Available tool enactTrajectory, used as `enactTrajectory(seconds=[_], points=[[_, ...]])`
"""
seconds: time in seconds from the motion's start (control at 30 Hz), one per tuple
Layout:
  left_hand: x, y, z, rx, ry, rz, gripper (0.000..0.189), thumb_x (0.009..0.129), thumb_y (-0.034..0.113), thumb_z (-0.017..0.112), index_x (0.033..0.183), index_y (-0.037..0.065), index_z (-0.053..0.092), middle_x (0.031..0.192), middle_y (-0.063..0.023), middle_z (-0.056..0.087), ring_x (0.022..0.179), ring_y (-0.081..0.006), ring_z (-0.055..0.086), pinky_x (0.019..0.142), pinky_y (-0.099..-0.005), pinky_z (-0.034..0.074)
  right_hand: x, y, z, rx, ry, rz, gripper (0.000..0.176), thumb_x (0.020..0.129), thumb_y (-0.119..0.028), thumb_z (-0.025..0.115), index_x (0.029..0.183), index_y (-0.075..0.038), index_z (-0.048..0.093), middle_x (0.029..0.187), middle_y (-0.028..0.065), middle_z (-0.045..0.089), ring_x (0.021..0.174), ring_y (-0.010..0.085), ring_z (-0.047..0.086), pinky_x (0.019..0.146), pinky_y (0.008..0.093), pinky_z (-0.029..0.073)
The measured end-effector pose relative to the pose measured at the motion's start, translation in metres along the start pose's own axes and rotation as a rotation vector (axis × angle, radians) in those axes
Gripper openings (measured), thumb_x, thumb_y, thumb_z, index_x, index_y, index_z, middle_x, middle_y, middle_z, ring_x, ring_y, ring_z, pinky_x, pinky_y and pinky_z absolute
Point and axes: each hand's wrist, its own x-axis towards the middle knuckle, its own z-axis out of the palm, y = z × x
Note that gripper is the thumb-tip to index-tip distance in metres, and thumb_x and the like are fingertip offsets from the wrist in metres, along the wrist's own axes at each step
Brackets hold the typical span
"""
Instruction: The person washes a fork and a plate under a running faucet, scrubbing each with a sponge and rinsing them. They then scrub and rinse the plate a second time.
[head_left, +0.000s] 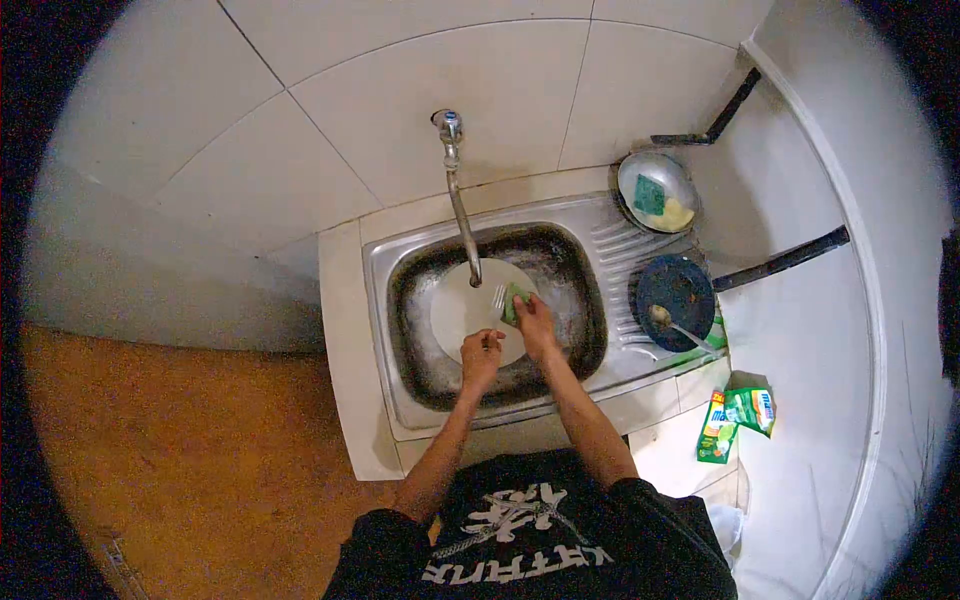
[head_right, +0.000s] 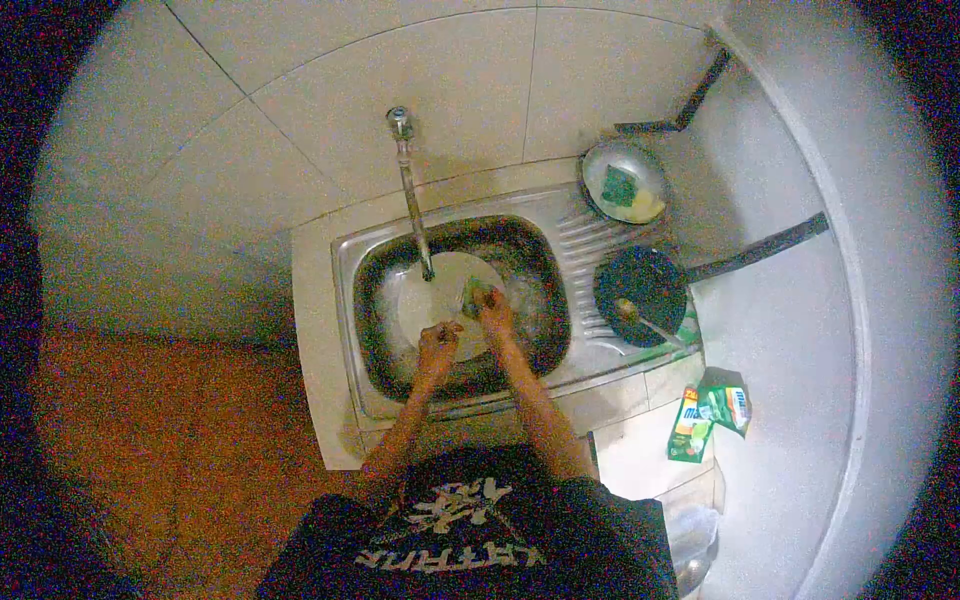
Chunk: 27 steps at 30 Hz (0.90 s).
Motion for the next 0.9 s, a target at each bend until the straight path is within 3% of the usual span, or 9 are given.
enactTrajectory(seconds=[0.1, 0.17, 0.23, 0.37, 0.57, 0.67, 0.9], points=[[-0.001, 0.009, -0.001, 0.059, -0.069, -0.151, 0.020, 0.083, 0.013, 0.047, 0.076, 0.000, 0.061, 0.057, -0.0102, 0.055, 0.050, -0.0168, 0.053, 0.051, -0.0294, 0.042, -0.029, -0.043, 0.013, 0.167, -0.093, 0.078, 0.026, 0.080, -0.017, 0.058, 0.100, -0.002, 0.051, 0.082, 0.0046, 0.057, 0.065, 0.0127, 0.054, 0.055, 0.0263, 0.047], [-0.001, -0.001, 0.001, 0.097, -0.060, 0.047, 0.018, 0.082, 0.011, 0.047, 0.076, -0.001, 0.060, 0.060, -0.0134, 0.056, 0.053, -0.0227, 0.054, 0.052, -0.0323, 0.042, -0.045, -0.067, 0.020, 0.204, -0.168, 0.121, 0.025, 0.080, -0.015, 0.058, 0.100, -0.002, 0.050, 0.082, 0.0052, 0.058, 0.066, 0.0132, 0.055, 0.055, 0.0264, 0.047], [-0.004, 0.015, 0.000, 0.125, -0.014, 0.031, 0.018, 0.081, 0.011, 0.047, 0.076, -0.001, 0.060, 0.062, -0.0147, 0.057, 0.056, -0.0263, 0.055, 0.054, -0.0342, 0.043, -0.049, -0.072, 0.025, 0.375, -0.234, 0.202, 0.024, 0.079, -0.011, 0.058, 0.100, -0.001, 0.051, 0.081, 0.0065, 0.058, 0.067, 0.0138, 0.056, 0.056, 0.0268, 0.048], [-0.010, 0.003, 0.004, 0.085, -0.005, 0.037, 0.019, 0.081, 0.011, 0.045, 0.073, -0.001, 0.058, 0.068, -0.0160, 0.058, 0.063, -0.0329, 0.056, 0.059, -0.0386, 0.043, -0.032, -0.050, 0.019, 0.141, -0.293, 0.162, 0.021, 0.079, -0.006, 0.056, 0.099, 0.000, 0.051, 0.080, 0.0072, 0.058, 0.068, 0.0150, 0.057, 0.055, 0.0279, 0.049], [-0.018, -0.001, 0.001, 0.164, -0.012, -0.021, 0.019, 0.081, 0.012, 0.044, 0.072, -0.001, 0.055, 0.068, -0.0162, 0.057, 0.063, -0.0338, 0.055, 0.061, -0.0389, 0.043, -0.014, -0.024, 0.024, 0.030, -0.209, 0.101, 0.017, 0.076, 0.002, 0.053, 0.093, 0.003, 0.055, 0.080, 0.0060, 0.059, 0.068, 0.0159, 0.057, 0.054, 0.0289, 0.049], [-0.017, -0.006, 0.000, 0.237, 0.041, 0.019, 0.020, 0.081, 0.014, 0.045, 0.072, 0.000, 0.055, 0.067, -0.0160, 0.057, 0.063, -0.0330, 0.055, 0.060, -0.0384, 0.043, -0.019, -0.037, 0.031, 0.251, -0.234, 0.032, 0.016, 0.074, 0.004, 0.054, 0.089, 0.004, 0.058, 0.076, 0.0053, 0.059, 0.066, 0.0141, 0.056, 0.055, 0.0275, 0.047], [-0.022, 0.005, -0.005, 0.212, 0.032, -0.121, 0.018, 0.081, 0.013, 0.045, 0.071, 0.001, 0.055, 0.064, -0.0143, 0.057, 0.060, -0.0328, 0.054, 0.060, -0.0399, 0.042, -0.018, -0.058, 0.044, 0.023, -0.162, 0.003, 0.011, 0.071, 0.004, 0.057, 0.081, 0.003, 0.060, 0.072, 0.0040, 0.059, 0.060, 0.0107, 0.054, 0.052, 0.0261, 0.045]])
